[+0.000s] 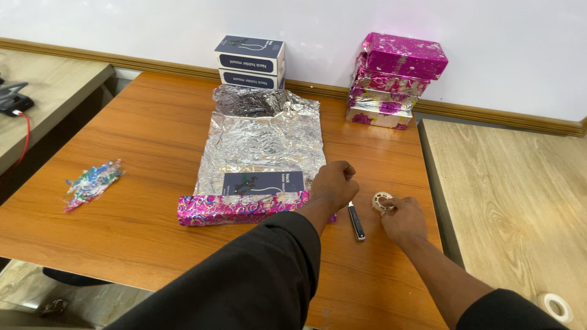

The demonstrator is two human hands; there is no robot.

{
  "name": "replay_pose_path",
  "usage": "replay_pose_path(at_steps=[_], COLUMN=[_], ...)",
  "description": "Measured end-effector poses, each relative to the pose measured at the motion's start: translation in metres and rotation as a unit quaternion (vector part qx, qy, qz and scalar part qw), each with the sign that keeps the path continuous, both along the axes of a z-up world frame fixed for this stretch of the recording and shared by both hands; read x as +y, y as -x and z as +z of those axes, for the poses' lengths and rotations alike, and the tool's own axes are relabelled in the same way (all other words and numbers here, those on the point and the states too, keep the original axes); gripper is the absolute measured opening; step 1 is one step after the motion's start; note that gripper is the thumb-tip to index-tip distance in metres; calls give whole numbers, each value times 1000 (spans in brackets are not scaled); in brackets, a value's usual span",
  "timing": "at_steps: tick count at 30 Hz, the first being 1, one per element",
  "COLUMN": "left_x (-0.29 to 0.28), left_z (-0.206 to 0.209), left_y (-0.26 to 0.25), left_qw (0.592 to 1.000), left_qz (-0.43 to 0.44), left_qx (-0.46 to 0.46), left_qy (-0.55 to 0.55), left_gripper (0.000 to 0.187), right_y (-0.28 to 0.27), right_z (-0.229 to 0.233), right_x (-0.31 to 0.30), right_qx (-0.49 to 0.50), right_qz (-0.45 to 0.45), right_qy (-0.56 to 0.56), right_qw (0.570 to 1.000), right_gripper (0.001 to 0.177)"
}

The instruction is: The person wraps a small rectangular box with silver foil and pink patterned paper on a wooden table. They fold the paper around the box, secure it with clear tape, and trim excess tape with a utility knife. The wrapped box remains on the table at the end.

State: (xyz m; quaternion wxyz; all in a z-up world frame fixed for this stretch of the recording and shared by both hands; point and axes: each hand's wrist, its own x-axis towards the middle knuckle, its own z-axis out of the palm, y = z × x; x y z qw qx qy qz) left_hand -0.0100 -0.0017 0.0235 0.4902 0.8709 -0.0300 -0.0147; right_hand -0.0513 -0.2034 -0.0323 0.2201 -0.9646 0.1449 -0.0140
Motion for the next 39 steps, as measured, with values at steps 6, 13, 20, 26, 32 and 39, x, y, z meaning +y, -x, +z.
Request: replay_pose_path(at_steps=[6,13,20,26,32,39], left_x=[70,149,199,211,223,224], left_z=[15,-11,-39,-22,-9,-6], left_y=[31,50,34,45,57,60], left_qw=[973,946,963,949,943,933], left_qz=[11,73,-77,-143,-162,-191], left_qx=[-155,-118,-102,-55,-58,-34], left_qy=[-172,-294,-239,-276,-286,-304], left_gripper=[30,45,67,93,104,104], right_y=[10,27,46,54,74,79], right_z=[18,47,35,34,43,41], right_x=[30,149,231,241,255,249], right_qx=[-90,-312,-232,-220,-184,-211], right_qz=[-20,171,293,275,240,246], right_qy=[116,73,29,80,88,121], right_qw=[989,932,927,933,949,938], right_gripper=[39,41,58,53,60,79])
